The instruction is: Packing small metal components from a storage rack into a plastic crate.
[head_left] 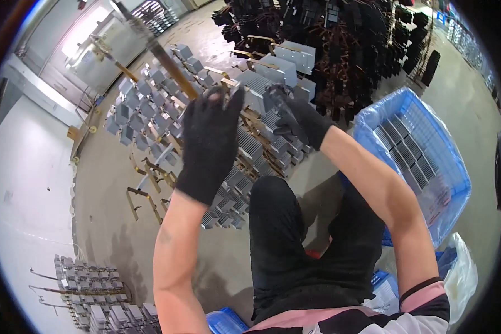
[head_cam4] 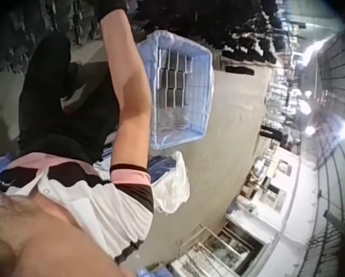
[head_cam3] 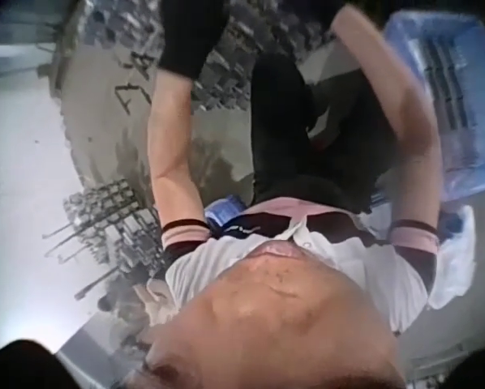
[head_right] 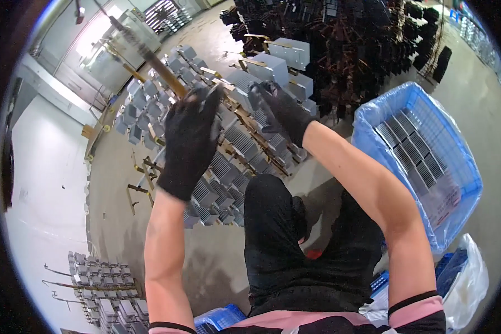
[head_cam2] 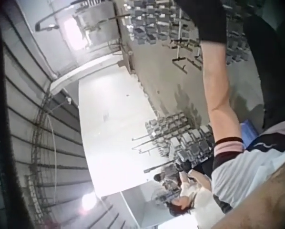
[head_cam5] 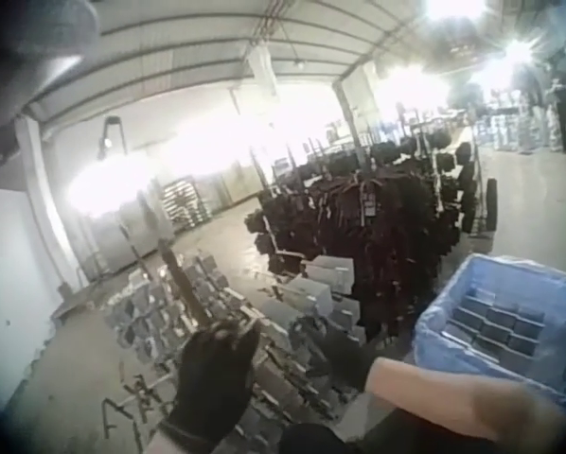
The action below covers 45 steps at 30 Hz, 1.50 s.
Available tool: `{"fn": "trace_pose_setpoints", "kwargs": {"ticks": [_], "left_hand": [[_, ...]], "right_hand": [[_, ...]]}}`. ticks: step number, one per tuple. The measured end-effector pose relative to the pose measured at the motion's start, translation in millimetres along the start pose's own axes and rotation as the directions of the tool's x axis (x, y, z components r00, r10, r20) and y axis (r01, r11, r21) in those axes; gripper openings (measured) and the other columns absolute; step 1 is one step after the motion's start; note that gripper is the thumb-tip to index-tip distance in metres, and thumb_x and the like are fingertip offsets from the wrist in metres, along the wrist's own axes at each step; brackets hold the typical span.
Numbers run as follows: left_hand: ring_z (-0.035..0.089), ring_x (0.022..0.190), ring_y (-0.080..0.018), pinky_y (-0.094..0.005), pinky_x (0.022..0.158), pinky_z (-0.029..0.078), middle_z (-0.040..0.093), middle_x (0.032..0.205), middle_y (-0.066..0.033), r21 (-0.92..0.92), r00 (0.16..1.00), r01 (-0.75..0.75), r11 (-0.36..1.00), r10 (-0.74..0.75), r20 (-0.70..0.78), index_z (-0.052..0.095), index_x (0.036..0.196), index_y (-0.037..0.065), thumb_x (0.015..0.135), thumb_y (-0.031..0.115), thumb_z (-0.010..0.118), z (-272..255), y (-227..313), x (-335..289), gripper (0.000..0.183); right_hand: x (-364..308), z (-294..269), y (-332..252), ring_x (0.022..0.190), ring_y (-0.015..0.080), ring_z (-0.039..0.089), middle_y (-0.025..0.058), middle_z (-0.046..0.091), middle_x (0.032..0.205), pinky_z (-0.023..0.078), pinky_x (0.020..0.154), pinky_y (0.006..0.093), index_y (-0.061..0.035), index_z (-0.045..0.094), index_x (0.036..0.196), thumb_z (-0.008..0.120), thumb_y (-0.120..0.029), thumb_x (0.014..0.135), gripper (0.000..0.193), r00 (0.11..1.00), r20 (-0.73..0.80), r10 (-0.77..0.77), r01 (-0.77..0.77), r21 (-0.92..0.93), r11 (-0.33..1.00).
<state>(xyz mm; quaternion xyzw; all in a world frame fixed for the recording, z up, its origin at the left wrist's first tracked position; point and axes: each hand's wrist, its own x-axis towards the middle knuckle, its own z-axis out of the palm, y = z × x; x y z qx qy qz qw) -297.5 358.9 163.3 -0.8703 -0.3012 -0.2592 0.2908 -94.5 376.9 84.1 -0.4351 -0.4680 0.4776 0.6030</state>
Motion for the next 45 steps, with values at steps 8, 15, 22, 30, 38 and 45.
{"fn": "trace_pose_setpoints", "kwargs": {"ticks": [8, 15, 22, 30, 38, 45], "left_hand": [[0.068, 0.076, -0.0315, -0.0428, 0.067, 0.053, 0.068, 0.081, -0.0156, 0.118, 0.996, -0.054, 0.991, 0.062, -0.065, 0.069, 0.099, 0.006, 0.078, 0.006, 0.06, 99.6, -14.1, 55.1, 0.023], [0.07, 0.074, -0.0308, -0.0428, 0.067, 0.054, 0.069, 0.074, -0.0139, -0.02, 0.997, -0.051, 0.998, 0.052, 0.064, 0.072, 0.073, 0.012, 0.075, 0.014, 0.064, 121.1, 10.8, 76.8, 0.008], [0.072, 0.073, -0.0298, -0.0424, 0.066, 0.055, 0.071, 0.073, -0.0114, 0.119, 0.998, 0.006, 0.993, -0.013, 0.062, 0.076, 0.077, 0.015, 0.078, 0.016, 0.062, 89.8, 29.7, 78.7, 0.014], [0.062, 0.115, -0.0388, -0.0479, 0.099, 0.047, 0.066, 0.118, -0.021, 0.288, 0.986, -0.161, 0.944, 0.139, 0.095, 0.07, 0.118, 0.011, 0.085, 0.02, 0.06, 87.0, 13.7, 58.5, 0.036], [0.048, 0.13, -0.0401, -0.05, 0.107, 0.04, 0.05, 0.142, -0.0204, -0.108, 0.991, 0.042, 0.993, -0.055, -0.121, 0.056, 0.137, 0.009, 0.083, 0.009, 0.063, 38.7, 34.9, -10.4, 0.054], [0.058, 0.119, -0.0391, -0.0435, 0.102, 0.046, 0.059, 0.13, -0.0217, -0.47, 0.919, 0.316, 0.824, -0.39, -0.066, 0.058, 0.133, 0.005, 0.09, 0.007, 0.063, 50.1, 57.4, -60.7, 0.044]], "right_hand": [[84.8, -12.2, 42.8, 0.076, 0.0142, 0.063, 0.0036, 0.062, 0.08, 0.051, 0.061, 0.0317, -0.0144, 0.063, 0.118, 0.044, -0.045, 0.106, 0.037, 0.925, 0.194, 0.328, -0.365, 0.205, 0.908], [103.1, -25.3, 81.4, 0.08, 0.0204, 0.066, 0.0088, 0.073, 0.093, 0.052, 0.071, 0.0375, -0.0032, 0.066, 0.111, 0.049, -0.026, 0.104, 0.03, 0.985, -0.002, -0.172, 0.17, -0.13, 0.977], [79.5, -18.1, 61.7, 0.087, 0.0194, 0.068, 0.0052, 0.07, 0.103, 0.057, 0.07, 0.0366, -0.0129, 0.065, 0.117, 0.051, -0.029, 0.1, 0.027, 0.989, 0.088, -0.121, 0.128, -0.083, 0.988], [74.4, -21.2, 60.2, 0.097, 0.0213, 0.068, 0.0041, 0.069, 0.107, 0.057, 0.084, 0.0422, -0.016, 0.061, 0.118, 0.049, -0.038, 0.102, 0.03, 0.92, 0.293, 0.262, -0.378, 0.477, 0.793], [35.2, -6.9, 28.0, 0.092, 0.0197, 0.068, 0.0028, 0.067, 0.106, 0.058, 0.082, 0.0387, -0.0154, 0.057, 0.119, 0.052, -0.039, 0.103, 0.029, 0.958, 0.17, 0.23, -0.284, 0.453, 0.845], [38.3, -2.9, 13.0, 0.078, 0.0166, 0.067, 0.0019, 0.063, 0.093, 0.059, 0.07, 0.0346, -0.0156, 0.056, 0.117, 0.059, -0.039, 0.1, 0.029, 0.971, 0.113, 0.209, -0.234, 0.309, 0.922]]}}
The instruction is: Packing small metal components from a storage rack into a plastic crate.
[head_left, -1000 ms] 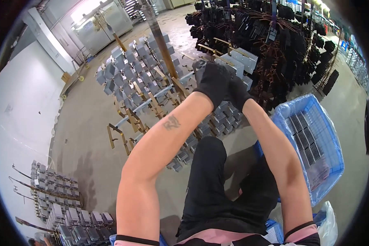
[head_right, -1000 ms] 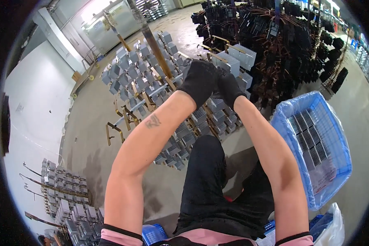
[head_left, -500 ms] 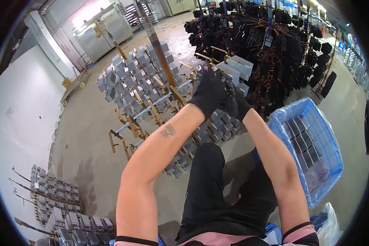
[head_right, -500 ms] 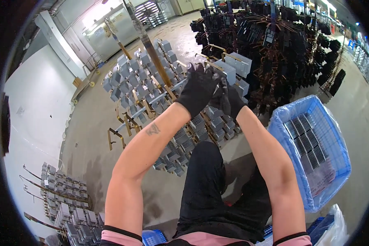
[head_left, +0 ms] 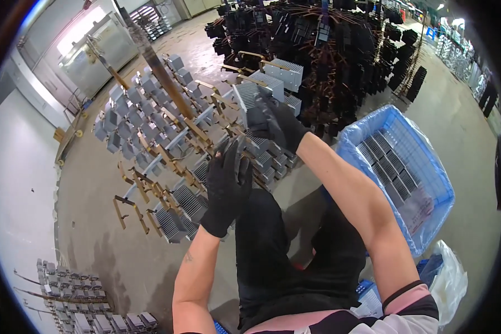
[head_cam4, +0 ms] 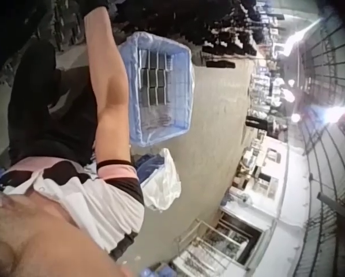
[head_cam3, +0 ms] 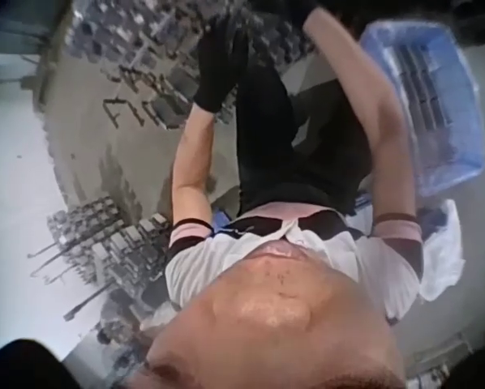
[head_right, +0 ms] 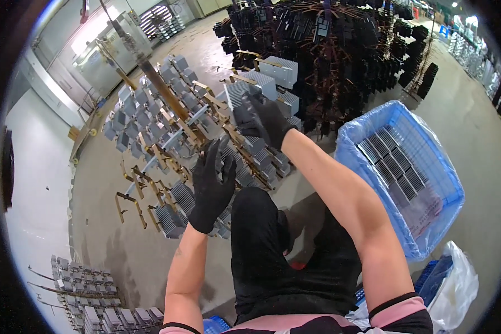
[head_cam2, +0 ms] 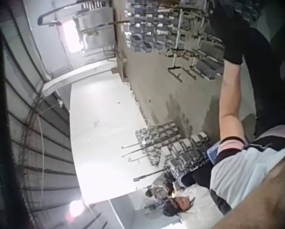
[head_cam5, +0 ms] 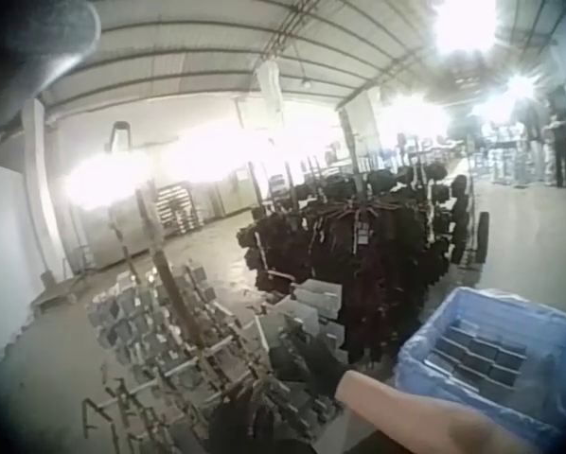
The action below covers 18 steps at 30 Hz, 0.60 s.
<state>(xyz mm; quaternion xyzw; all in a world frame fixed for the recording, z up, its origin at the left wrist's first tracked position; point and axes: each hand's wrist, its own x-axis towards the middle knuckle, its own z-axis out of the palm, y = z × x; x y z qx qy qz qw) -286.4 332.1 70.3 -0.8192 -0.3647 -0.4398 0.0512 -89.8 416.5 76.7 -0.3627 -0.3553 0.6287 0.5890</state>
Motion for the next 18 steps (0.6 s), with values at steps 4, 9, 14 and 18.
{"fn": "trace_pose_setpoints", "kwargs": {"ticks": [4, 9, 14, 18], "left_hand": [[0.06, 0.114, -0.0428, -0.0483, 0.1, 0.047, 0.062, 0.123, -0.0235, -0.192, 0.973, 0.206, 0.96, -0.18, 0.147, 0.055, 0.134, 0.002, 0.091, 0.013, 0.065, 4.4, 5.0, -0.4, 0.045], [0.061, 0.112, -0.0415, -0.0477, 0.1, 0.047, 0.064, 0.122, -0.0228, -0.223, 0.986, 0.153, 0.963, -0.136, 0.092, 0.055, 0.134, 0.002, 0.092, 0.014, 0.067, 13.3, -4.4, -7.1, 0.046], [0.063, 0.11, -0.0419, -0.0464, 0.096, 0.049, 0.065, 0.122, -0.0231, -0.249, 0.984, 0.161, 0.955, -0.137, 0.111, 0.056, 0.133, 0.002, 0.091, 0.013, 0.068, 14.2, -0.5, -6.0, 0.045], [0.063, 0.11, -0.0432, -0.0457, 0.094, 0.051, 0.066, 0.12, -0.0236, -0.294, 0.974, 0.197, 0.935, -0.152, 0.17, 0.057, 0.131, 0.002, 0.09, 0.012, 0.068, 17.6, 8.3, -1.6, 0.044]], "right_hand": [[1.1, -8.8, 5.7, 0.072, 0.0156, 0.066, 0.0015, 0.062, 0.088, 0.059, 0.065, 0.0348, -0.015, 0.055, 0.117, 0.061, -0.041, 0.1, 0.031, 0.996, -0.037, -0.076, 0.069, -0.165, 0.984], [-1.5, -9.8, 6.3, 0.07, 0.0151, 0.067, 0.001, 0.061, 0.088, 0.06, 0.064, 0.0351, -0.0123, 0.056, 0.118, 0.06, -0.04, 0.1, 0.033, 1.0, 0.002, -0.028, 0.029, -0.023, 0.999], [-10.5, -0.2, -1.3, 0.07, 0.0082, 0.059, -0.001, 0.055, 0.085, 0.058, 0.065, 0.0323, -0.0052, 0.062, 0.11, 0.058, -0.04, 0.101, 0.036, 0.999, 0.044, -0.02, 0.021, -0.008, 1.0], [4.5, -16.6, 1.7, 0.078, 0.009, 0.063, -0.0005, 0.058, 0.089, 0.059, 0.068, 0.0312, -0.0056, 0.06, 0.118, 0.055, -0.038, 0.103, 0.036, 0.99, 0.105, -0.09, 0.107, -0.175, 0.979]]}}
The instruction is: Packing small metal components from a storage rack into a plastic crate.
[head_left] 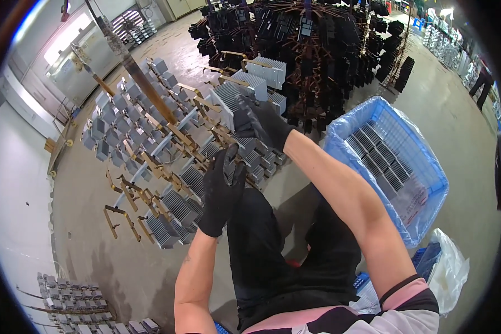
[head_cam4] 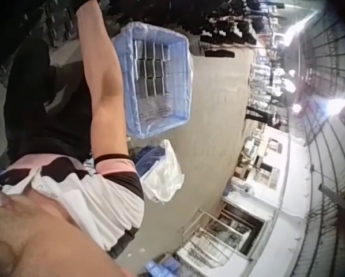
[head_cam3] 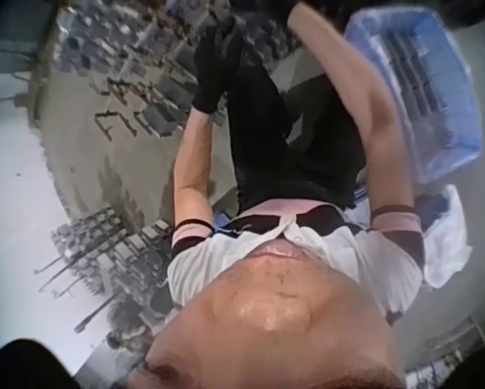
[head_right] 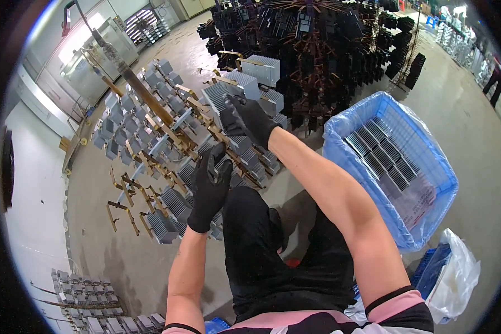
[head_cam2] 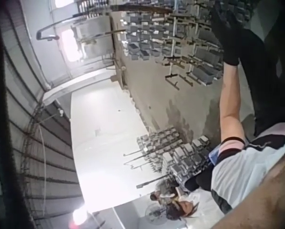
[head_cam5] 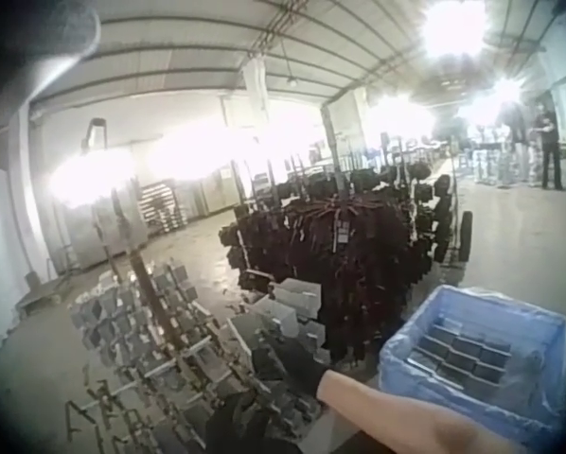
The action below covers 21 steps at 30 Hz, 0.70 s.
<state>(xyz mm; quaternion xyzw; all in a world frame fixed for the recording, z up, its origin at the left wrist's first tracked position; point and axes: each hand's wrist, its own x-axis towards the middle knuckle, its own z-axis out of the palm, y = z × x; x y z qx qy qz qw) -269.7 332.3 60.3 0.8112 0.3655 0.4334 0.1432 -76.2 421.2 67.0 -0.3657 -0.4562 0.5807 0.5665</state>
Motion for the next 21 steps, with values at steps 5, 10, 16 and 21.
{"fn": "trace_pose_setpoints", "kwargs": {"ticks": [5, 10, 16, 21], "left_hand": [[0.066, 0.11, -0.0366, -0.0429, 0.093, 0.052, 0.067, 0.119, -0.0222, -0.001, 1.0, 0.029, 1.0, -0.029, 0.009, 0.058, 0.13, 0.001, 0.091, 0.01, 0.068, -2.2, -0.5, -4.2, 0.041], [0.067, 0.108, -0.0257, -0.0382, 0.093, 0.052, 0.069, 0.115, -0.0172, -0.34, 0.988, 0.155, 0.928, -0.149, 0.044, 0.059, 0.13, 0.0, 0.094, 0.011, 0.065, 2.6, -4.8, -6.6, 0.038], [0.062, 0.115, -0.0206, -0.0333, 0.101, 0.048, 0.064, 0.126, -0.0128, -0.566, 0.938, 0.347, 0.748, -0.283, 0.2, 0.05, 0.138, -0.001, 0.102, 0.011, 0.057, 1.3, -5.6, -13.1, 0.039], [0.056, 0.122, -0.0179, -0.0348, 0.103, 0.045, 0.058, 0.133, -0.0138, -0.796, 0.907, 0.287, 0.533, -0.418, 0.047, 0.042, 0.145, -0.002, 0.101, 0.018, 0.06, 7.3, 27.4, -7.1, 0.051]], "right_hand": [[-5.3, 4.5, 10.2, 0.077, 0.0165, 0.07, 0.0035, 0.065, 0.097, 0.062, 0.071, 0.0367, -0.0074, 0.056, 0.126, 0.055, -0.038, 0.103, 0.038, 0.997, -0.019, -0.071, 0.073, 0.156, 0.985], [-7.0, 7.6, 3.5, 0.082, 0.017, 0.069, 0.006, 0.065, 0.098, 0.062, 0.072, 0.0379, -0.0085, 0.055, 0.129, 0.053, -0.042, 0.104, 0.041, 1.0, -0.01, -0.027, 0.028, 0.229, 0.973], [-9.0, -9.6, -20.9, 0.098, 0.0202, 0.066, 0.0095, 0.063, 0.112, 0.059, 0.082, 0.0461, -0.0091, 0.049, 0.139, 0.05, -0.045, 0.104, 0.049, 0.992, 0.063, 0.108, -0.121, 0.26, 0.958], [-69.4, -14.7, -40.4, 0.106, 0.0222, 0.064, 0.0103, 0.06, 0.12, 0.055, 0.092, 0.0461, -0.0105, 0.046, 0.143, 0.05, -0.043, 0.105, 0.05, 0.997, 0.002, 0.079, -0.079, 0.07, 0.994]]}}
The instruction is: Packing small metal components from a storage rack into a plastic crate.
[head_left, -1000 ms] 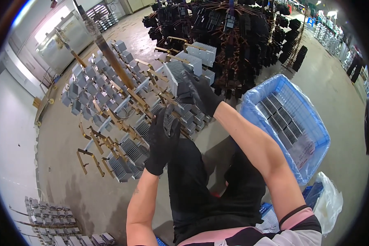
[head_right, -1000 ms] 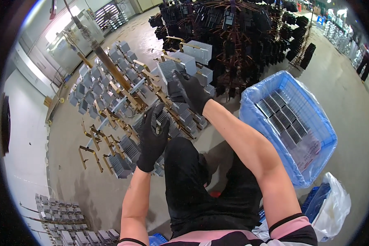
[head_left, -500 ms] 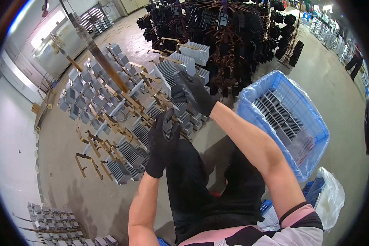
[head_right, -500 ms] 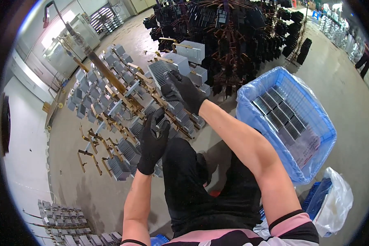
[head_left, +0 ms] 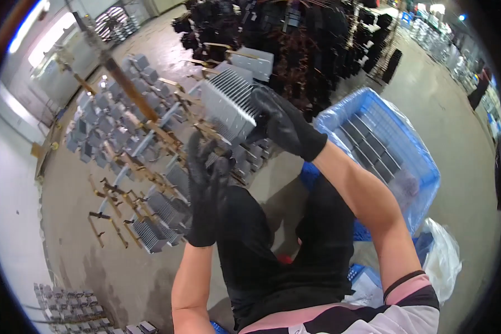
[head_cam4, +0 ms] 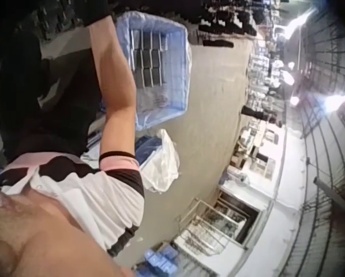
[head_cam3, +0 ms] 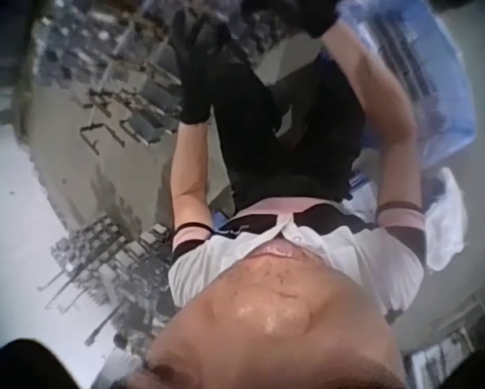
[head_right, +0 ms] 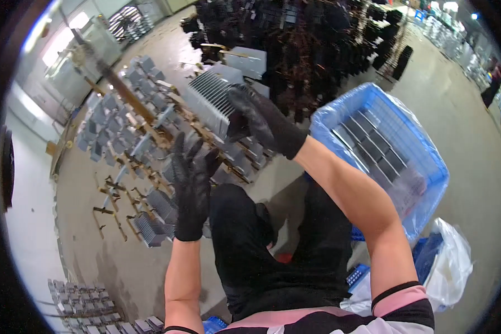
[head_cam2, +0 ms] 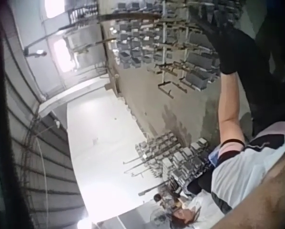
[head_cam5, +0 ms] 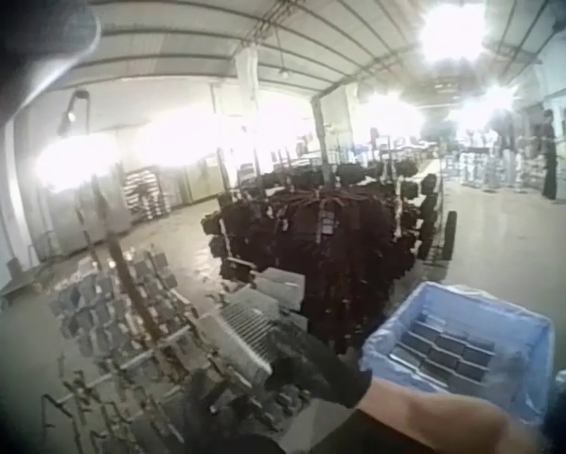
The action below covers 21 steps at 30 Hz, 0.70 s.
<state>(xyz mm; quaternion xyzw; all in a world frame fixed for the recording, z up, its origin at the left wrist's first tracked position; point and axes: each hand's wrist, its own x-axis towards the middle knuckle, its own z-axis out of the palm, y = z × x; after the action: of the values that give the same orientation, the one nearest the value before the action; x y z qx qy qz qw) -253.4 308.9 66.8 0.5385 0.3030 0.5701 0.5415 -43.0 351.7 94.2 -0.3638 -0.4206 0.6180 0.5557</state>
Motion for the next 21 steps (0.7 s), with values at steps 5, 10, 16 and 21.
{"fn": "trace_pose_setpoints", "kwargs": {"ticks": [5, 10, 16, 21], "left_hand": [[0.057, 0.121, -0.0236, -0.0373, 0.102, 0.048, 0.05, 0.142, -0.0126, -0.132, 0.98, 0.112, 0.985, -0.088, 0.18, 0.036, 0.152, 0.007, 0.106, 0.019, 0.053, 12.8, -19.7, -8.4, 0.05], [0.058, 0.12, -0.0217, -0.0353, 0.098, 0.049, 0.054, 0.138, -0.0121, 0.524, 0.959, 0.014, 0.852, -0.16, 0.234, 0.042, 0.145, 0.005, 0.107, 0.023, 0.049, 48.6, -30.1, -46.1, 0.043], [0.06, 0.115, -0.0233, -0.036, 0.095, 0.052, 0.058, 0.128, -0.0127, 0.279, 0.881, 0.169, 0.945, -0.272, 0.388, 0.045, 0.141, 0.003, 0.107, 0.022, 0.051, 102.5, -37.9, -52.0, 0.04], [0.064, 0.106, -0.0244, -0.0378, 0.097, 0.051, 0.062, 0.12, -0.0156, 0.279, 0.948, 0.032, 0.96, -0.117, 0.295, 0.045, 0.136, -0.002, 0.104, 0.019, 0.054, 69.3, -65.9, -32.3, 0.039]], "right_hand": [[-84.7, -35.7, 11.0, 0.1, 0.0326, 0.065, 0.0207, 0.061, 0.12, 0.052, 0.092, 0.0422, -0.0005, 0.044, 0.142, 0.062, -0.029, 0.098, 0.056, 0.739, 0.458, -0.494, 0.648, -0.683, 0.336], [-164.2, -20.3, -22.8, 0.095, 0.0369, 0.065, 0.0278, 0.06, 0.118, 0.054, 0.086, 0.045, -0.0002, 0.047, 0.139, 0.075, -0.033, 0.087, 0.068, 0.931, 0.15, -0.334, 0.28, -0.879, 0.386], [-218.3, -110.5, -56.0, 0.101, 0.0377, 0.062, 0.0228, 0.061, 0.112, 0.05, 0.093, 0.0425, -0.0024, 0.045, 0.14, 0.082, -0.03, 0.078, 0.078, 0.969, -0.146, -0.2, -0.083, -0.953, 0.292], [-255.2, -223.4, -46.2, 0.102, 0.0369, 0.06, 0.0211, 0.061, 0.105, 0.051, 0.089, 0.0435, -0.002, 0.049, 0.128, 0.078, -0.019, 0.072, 0.065, 0.885, -0.321, -0.338, -0.299, -0.947, 0.117]]}}
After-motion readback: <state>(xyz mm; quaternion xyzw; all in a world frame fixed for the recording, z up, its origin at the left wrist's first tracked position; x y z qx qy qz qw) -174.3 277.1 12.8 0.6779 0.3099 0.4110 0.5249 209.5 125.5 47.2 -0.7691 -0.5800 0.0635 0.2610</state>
